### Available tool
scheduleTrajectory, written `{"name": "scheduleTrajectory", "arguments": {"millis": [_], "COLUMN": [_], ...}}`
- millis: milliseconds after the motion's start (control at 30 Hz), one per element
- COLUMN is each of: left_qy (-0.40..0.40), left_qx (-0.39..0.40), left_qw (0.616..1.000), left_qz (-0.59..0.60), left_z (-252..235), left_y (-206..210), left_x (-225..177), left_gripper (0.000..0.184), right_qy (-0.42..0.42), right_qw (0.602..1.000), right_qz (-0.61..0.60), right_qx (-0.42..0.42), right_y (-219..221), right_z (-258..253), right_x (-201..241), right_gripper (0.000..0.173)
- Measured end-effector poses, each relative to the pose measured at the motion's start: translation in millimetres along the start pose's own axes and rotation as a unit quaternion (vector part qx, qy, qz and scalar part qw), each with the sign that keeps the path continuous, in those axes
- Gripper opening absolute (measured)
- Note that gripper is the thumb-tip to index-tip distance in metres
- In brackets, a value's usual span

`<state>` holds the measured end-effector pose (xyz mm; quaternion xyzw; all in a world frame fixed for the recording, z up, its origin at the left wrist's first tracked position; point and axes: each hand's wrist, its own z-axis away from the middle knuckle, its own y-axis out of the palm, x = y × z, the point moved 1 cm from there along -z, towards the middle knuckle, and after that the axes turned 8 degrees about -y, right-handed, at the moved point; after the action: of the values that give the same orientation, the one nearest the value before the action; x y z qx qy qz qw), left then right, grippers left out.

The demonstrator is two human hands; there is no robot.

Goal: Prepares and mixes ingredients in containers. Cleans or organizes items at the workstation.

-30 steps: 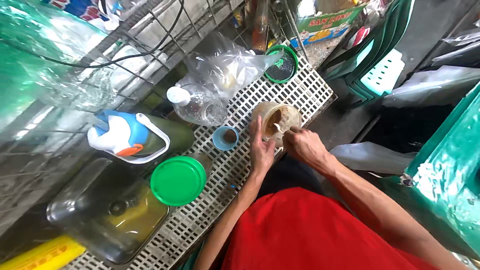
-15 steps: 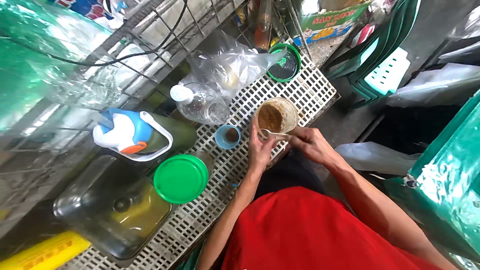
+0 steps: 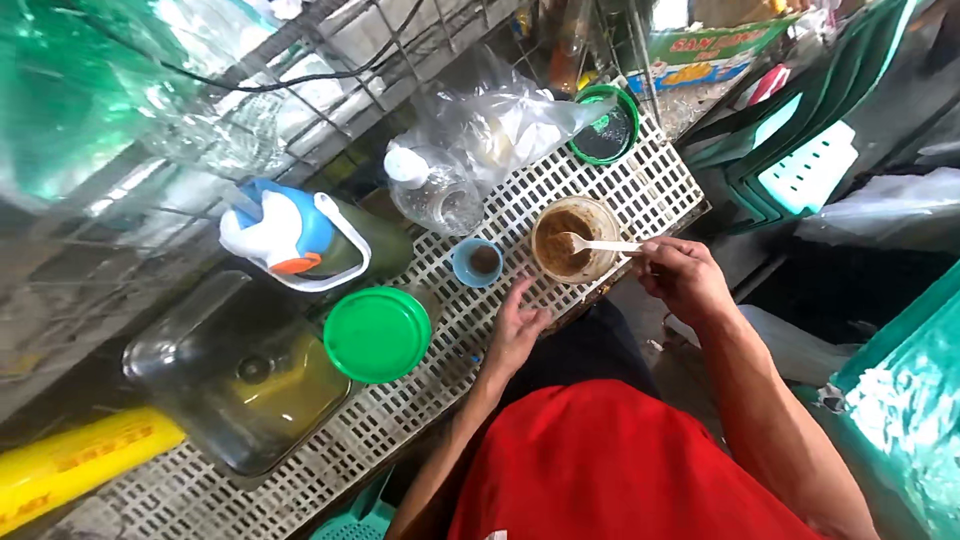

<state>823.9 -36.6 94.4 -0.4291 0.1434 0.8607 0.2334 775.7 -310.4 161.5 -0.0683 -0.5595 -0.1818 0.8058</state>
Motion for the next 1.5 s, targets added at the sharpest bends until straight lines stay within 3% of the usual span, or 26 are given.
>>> {"name": "scheduleTrajectory", "arguments": {"millis": [167, 267, 367, 467, 567, 633, 800, 933, 1067, 1200, 1300, 1367, 1500], "left_qy": [-0.020, -0.004, 0.023, 0.018, 0.006, 0.011, 0.035, 0.039, 0.038, 0.042, 0.034, 0.026, 0.047], "left_qx": [-0.023, -0.002, 0.036, 0.059, 0.073, 0.073, 0.075, 0.071, 0.077, 0.089, 0.081, 0.071, 0.024], "left_qw": [0.999, 1.000, 0.999, 0.998, 0.997, 0.997, 0.996, 0.996, 0.996, 0.995, 0.996, 0.997, 0.998], "left_qz": [0.012, 0.020, -0.004, -0.015, -0.021, -0.017, -0.026, -0.024, -0.009, -0.002, -0.009, -0.009, -0.035], "left_z": [18.2, 17.7, 10.7, 1.3, -2.9, -4.1, -4.3, -3.9, -3.3, -2.5, -1.0, 2.2, 14.0], "left_y": [-14.3, -13.0, -9.5, -2.1, 6.6, 11.4, 14.7, 15.7, 14.5, 9.3, 2.0, -5.4, -22.9], "left_x": [26.9, 21.4, 5.0, -9.0, -20.4, -21.4, -17.4, -18.5, -18.6, -15.2, -8.8, -2.5, 16.1], "left_gripper": [0.057, 0.061, 0.065, 0.071, 0.079, 0.084, 0.083, 0.082, 0.083, 0.079, 0.076, 0.068, 0.031], "right_qy": [-0.032, -0.076, -0.096, -0.108, -0.112, -0.109, -0.075, -0.084, -0.085, -0.030, 0.009, 0.023, 0.015], "right_qw": [0.999, 0.989, 0.938, 0.854, 0.781, 0.765, 0.778, 0.829, 0.892, 0.960, 0.984, 0.989, 0.997], "right_qz": [0.008, 0.125, 0.334, 0.507, 0.608, 0.624, 0.597, 0.516, 0.411, 0.258, 0.167, 0.136, 0.078], "right_qx": [0.011, -0.001, 0.009, 0.051, 0.089, 0.113, 0.182, 0.201, 0.170, 0.107, 0.067, 0.045, 0.018], "right_y": [0.7, -8.0, 0.6, 24.9, 48.2, 57.6, 74.6, 70.5, 51.3, 26.3, 8.9, -1.8, -9.5], "right_z": [0.6, 2.8, 3.0, -2.3, -10.2, -14.9, -20.1, -24.6, -27.2, -22.7, -17.4, -14.2, -7.9], "right_x": [1.7, 1.0, 1.0, 2.0, -0.4, -1.9, -0.4, -0.5, 5.3, 11.7, 10.7, 9.6, 12.5], "right_gripper": [0.033, 0.029, 0.026, 0.021, 0.018, 0.021, 0.024, 0.023, 0.025, 0.027, 0.029, 0.030, 0.031]}}
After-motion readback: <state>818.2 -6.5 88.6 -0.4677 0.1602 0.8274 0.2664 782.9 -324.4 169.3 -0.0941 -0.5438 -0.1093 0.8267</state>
